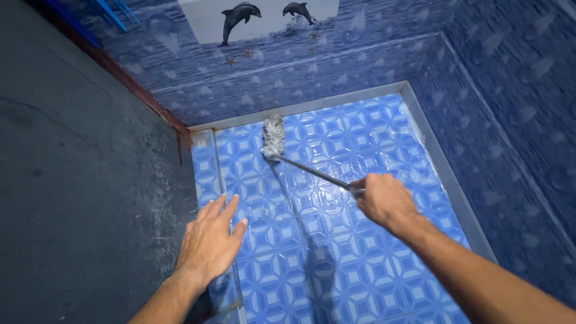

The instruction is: The person mops a blue tiled floor in a bathroom using a string mop and a bucket of soapy water. They repeatedly mop the floor, wring the mop, and apply soapy water from a sponge to the mop head while continuing to clean the surface.

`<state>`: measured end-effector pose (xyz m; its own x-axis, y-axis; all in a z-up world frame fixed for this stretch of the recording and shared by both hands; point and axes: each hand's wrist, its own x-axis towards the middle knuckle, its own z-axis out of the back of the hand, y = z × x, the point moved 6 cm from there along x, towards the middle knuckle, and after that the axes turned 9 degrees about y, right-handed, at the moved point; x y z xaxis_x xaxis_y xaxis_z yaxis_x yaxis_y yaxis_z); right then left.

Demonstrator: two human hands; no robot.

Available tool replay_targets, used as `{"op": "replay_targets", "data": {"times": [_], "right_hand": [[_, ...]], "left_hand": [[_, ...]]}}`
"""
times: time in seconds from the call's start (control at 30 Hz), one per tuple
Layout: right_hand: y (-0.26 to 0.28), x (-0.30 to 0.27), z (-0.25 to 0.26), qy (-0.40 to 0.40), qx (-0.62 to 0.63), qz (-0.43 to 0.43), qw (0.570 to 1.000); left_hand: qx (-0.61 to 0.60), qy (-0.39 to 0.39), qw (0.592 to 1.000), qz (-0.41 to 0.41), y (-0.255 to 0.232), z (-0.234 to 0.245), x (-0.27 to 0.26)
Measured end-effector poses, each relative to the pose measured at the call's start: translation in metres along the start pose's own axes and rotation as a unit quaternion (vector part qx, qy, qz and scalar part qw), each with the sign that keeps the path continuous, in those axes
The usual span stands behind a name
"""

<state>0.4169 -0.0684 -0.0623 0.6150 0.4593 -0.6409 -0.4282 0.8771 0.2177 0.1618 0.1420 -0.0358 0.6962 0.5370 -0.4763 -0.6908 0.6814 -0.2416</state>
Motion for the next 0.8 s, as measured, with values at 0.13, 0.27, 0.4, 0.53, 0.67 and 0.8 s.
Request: {"op": "replay_targets", "data": {"times": [0.13, 0.27, 0.4, 0.53, 0.67, 0.8], "right_hand": [[-0.043, -0.001, 0.006, 0.000, -0.027, -0.047, 0.999], [-0.092, -0.001, 0.004, 0.007, -0.018, -0.141, 0.990], [-0.141, -0.014, 0.010, -0.023, 0.003, -0.173, 0.985], [-0.209, -0.023, -0.002, -0.029, 0.013, -0.197, 0.980], [-0.287, -0.023, -0.020, -0.033, 0.005, -0.268, 0.963], [-0.336, -0.042, -0.033, -0.071, 0.057, -0.307, 0.947]], "left_hand": [[-0.003, -0.002, 1.000, 0.005, 0.001, 0.001, -0.003], [0.004, -0.008, 1.000, -0.005, 0.000, -0.001, -0.008], [0.001, -0.006, 1.000, 0.009, 0.000, -0.005, -0.015], [-0.003, -0.001, 1.000, 0.015, -0.008, -0.011, -0.031], [-0.002, 0.002, 1.000, 0.019, -0.017, -0.015, -0.049], [-0.001, -0.016, 1.000, 0.007, -0.030, -0.025, -0.071]]}}
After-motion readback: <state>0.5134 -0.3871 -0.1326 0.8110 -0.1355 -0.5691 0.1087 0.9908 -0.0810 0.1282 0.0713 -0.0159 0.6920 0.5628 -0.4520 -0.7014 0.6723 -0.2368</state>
